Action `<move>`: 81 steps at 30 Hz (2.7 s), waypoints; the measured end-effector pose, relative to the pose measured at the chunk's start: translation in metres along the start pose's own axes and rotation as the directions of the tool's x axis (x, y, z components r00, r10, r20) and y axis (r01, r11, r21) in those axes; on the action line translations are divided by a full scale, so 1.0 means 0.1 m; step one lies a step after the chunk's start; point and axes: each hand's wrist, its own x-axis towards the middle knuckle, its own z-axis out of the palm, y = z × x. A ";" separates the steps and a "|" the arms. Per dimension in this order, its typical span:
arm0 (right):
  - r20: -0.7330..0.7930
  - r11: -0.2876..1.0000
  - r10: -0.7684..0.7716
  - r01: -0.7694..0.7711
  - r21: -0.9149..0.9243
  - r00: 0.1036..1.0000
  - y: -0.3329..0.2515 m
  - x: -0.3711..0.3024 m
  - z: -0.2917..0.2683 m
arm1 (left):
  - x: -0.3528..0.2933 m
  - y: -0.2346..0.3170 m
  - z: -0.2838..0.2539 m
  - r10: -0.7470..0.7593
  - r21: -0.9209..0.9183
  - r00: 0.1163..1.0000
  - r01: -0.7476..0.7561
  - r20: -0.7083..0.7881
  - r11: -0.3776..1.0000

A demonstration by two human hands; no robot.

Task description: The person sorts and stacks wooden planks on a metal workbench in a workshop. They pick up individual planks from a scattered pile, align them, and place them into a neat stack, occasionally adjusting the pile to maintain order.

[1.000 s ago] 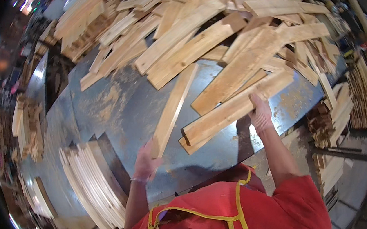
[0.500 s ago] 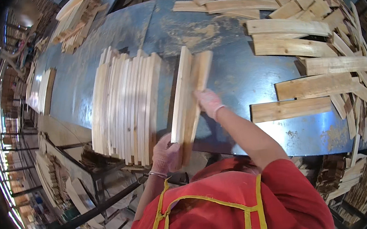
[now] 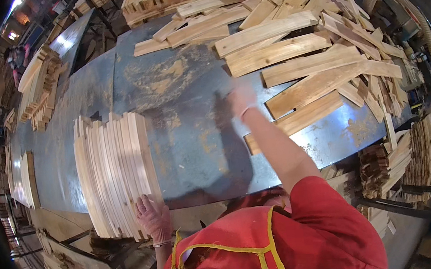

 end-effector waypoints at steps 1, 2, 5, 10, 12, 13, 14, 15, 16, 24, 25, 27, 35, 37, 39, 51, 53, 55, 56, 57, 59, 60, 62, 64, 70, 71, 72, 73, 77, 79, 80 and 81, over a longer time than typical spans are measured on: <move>-0.076 0.991 0.136 -0.135 0.017 0.988 0.38 0.16 -0.23 | -0.03 0.07 -0.11 0.008 0.004 1.000 -0.008 0.020 1.000; -0.146 0.977 0.213 -0.213 0.016 0.966 0.66 0.33 -0.35 | 0.06 0.27 -0.24 0.048 -0.117 0.993 -0.036 0.105 0.992; -0.024 0.821 0.500 -0.465 0.331 0.866 1.22 0.80 -0.59 | 0.11 0.96 -0.25 0.273 -0.090 0.961 -0.276 -0.045 0.957; 0.643 -0.424 0.540 -0.484 0.765 0.544 1.62 1.44 -0.58 | 0.00 1.91 -0.27 0.442 -0.302 0.896 -0.412 0.034 0.860; 0.444 -0.407 0.575 -0.230 0.884 0.687 2.57 1.61 -0.30 | 0.08 2.07 -0.25 0.483 -0.337 0.875 -0.448 0.023 0.828; 0.432 -0.373 0.558 -0.251 0.893 0.709 2.31 1.50 -0.17 | -0.05 2.16 -0.20 0.429 -0.345 0.901 -0.383 0.065 0.857; 0.475 -0.390 0.502 -0.300 0.870 0.723 2.13 1.36 -0.16 | -0.08 2.17 -0.22 0.392 -0.345 0.919 -0.356 0.038 0.869; 0.518 -0.404 0.447 -0.352 0.845 0.730 1.86 1.09 -0.20 | -0.11 2.14 -0.28 0.354 -0.345 0.935 -0.328 0.015 0.879; 0.558 -0.403 0.238 -0.442 0.801 0.795 1.55 0.71 -0.32 | -0.15 2.12 -0.34 0.322 -0.350 0.947 -0.305 -0.011 0.886; 0.767 0.094 -0.124 -0.762 0.640 0.629 -0.42 -1.44 0.06 | 0.30 2.02 0.04 0.238 -0.223 0.958 -0.200 0.159 0.954; 0.763 0.158 -0.273 -0.755 0.637 0.586 -0.52 -1.49 0.02 | 0.40 1.81 0.18 0.186 -0.315 0.949 -0.101 0.253 0.944; 0.694 0.514 -0.416 -0.478 0.712 0.587 -0.66 -1.56 -0.22 | 0.35 1.45 0.24 0.106 -0.285 0.956 -0.024 0.274 0.958; 0.639 0.803 -0.273 0.536 -0.260 0.720 1.08 -1.67 -0.93 | 0.01 -0.03 0.10 -0.032 0.077 0.991 0.043 -0.133 0.996; 0.600 0.811 -0.219 0.485 -0.326 0.769 1.16 -1.60 -0.89 | -0.20 -0.21 -0.09 -0.048 -0.100 0.995 0.038 -0.091 0.994; 0.573 0.856 -0.152 0.397 -0.332 0.805 0.93 -1.47 -0.82 | -0.59 -0.51 -0.06 -0.073 -0.245 0.969 0.014 -0.236 0.969; 0.723 0.551 -0.160 -0.547 0.630 0.672 -2.00 -0.63 0.31 | -1.07 -1.56 1.02 -0.340 -0.556 0.605 0.210 0.720 -0.805; 0.761 0.596 -0.231 -0.530 0.603 0.606 -2.43 -0.82 0.55 | -1.08 -1.48 0.91 -0.376 -0.583 0.569 0.236 0.731 -0.777; 0.805 0.788 -0.254 -0.369 0.493 0.536 -2.79 -1.08 0.61 | -1.21 -1.60 0.75 -0.326 -0.650 0.700 0.257 0.636 -0.716; 0.820 0.816 -0.230 -0.356 0.456 0.524 -2.93 -1.26 0.53 | -1.28 -1.73 0.68 -0.226 -0.582 0.755 0.241 0.615 -0.777; 0.794 0.783 -0.264 -0.359 0.508 0.548 -2.86 -1.35 0.52 | -1.20 -1.73 0.40 -0.179 -0.550 0.787 0.230 0.590 -0.803; 0.736 0.705 -0.338 -0.360 0.611 0.587 -2.74 -1.56 0.47 | -1.08 -1.80 -0.13 -0.045 -0.561 0.871 0.276 0.490 -0.780; 0.598 0.730 -0.398 -0.154 0.666 0.696 -2.63 -1.66 0.65 | -0.94 -1.88 -0.32 0.050 -0.617 0.916 0.308 0.399 -0.724; 0.771 0.846 -0.274 -0.237 0.477 0.575 -2.94 -1.77 0.52 | -0.59 -1.81 -0.76 -0.108 -0.750 0.846 0.394 0.521 -0.532; 0.626 0.764 -0.377 -0.153 0.627 0.683 -2.95 -1.87 0.79 | 0.06 -2.15 -0.54 0.313 -0.801 0.819 0.556 0.482 -0.222; 0.685 0.809 -0.312 -0.194 0.555 0.658 -2.56 -1.61 0.61 | 0.44 -1.46 -1.29 0.238 -0.878 0.858 0.389 0.455 0.278; 0.679 0.814 -0.314 -0.179 0.552 0.663 -2.58 -1.60 0.72 | 0.27 -1.56 -1.27 0.136 -0.850 0.844 0.493 0.520 0.187; 0.674 0.820 -0.316 -0.165 0.548 0.667 -2.60 -1.59 0.78 | 0.15 -1.59 -1.30 0.136 -0.900 0.895 0.405 0.426 0.160; 0.774 0.858 -0.313 -0.185 0.479 0.551 -2.80 -1.57 0.52 | -0.03 -1.74 -1.26 0.066 -0.905 0.916 0.376 0.396 0.199; 0.531 0.572 -0.594 -0.147 0.807 0.604 -2.13 -1.34 0.98 | 0.31 -1.94 -0.83 -0.015 -0.741 0.944 0.268 0.329 0.616; 0.666 0.647 -0.453 -0.296 0.703 0.592 -2.10 -1.15 0.17 | 0.21 -2.22 -0.58 -0.065 -0.570 0.966 0.201 0.249 0.797; 0.507 0.644 -0.344 -0.194 0.740 0.790 -1.59 -1.03 0.23 | 0.35 -2.05 -0.53 -0.113 -0.352 0.978 0.169 0.173 0.920; 0.318 0.661 -0.249 -0.079 0.746 0.915 -1.13 -0.95 0.33 | 0.34 -1.91 -0.53 -0.167 -0.113 0.984 0.174 0.065 0.978</move>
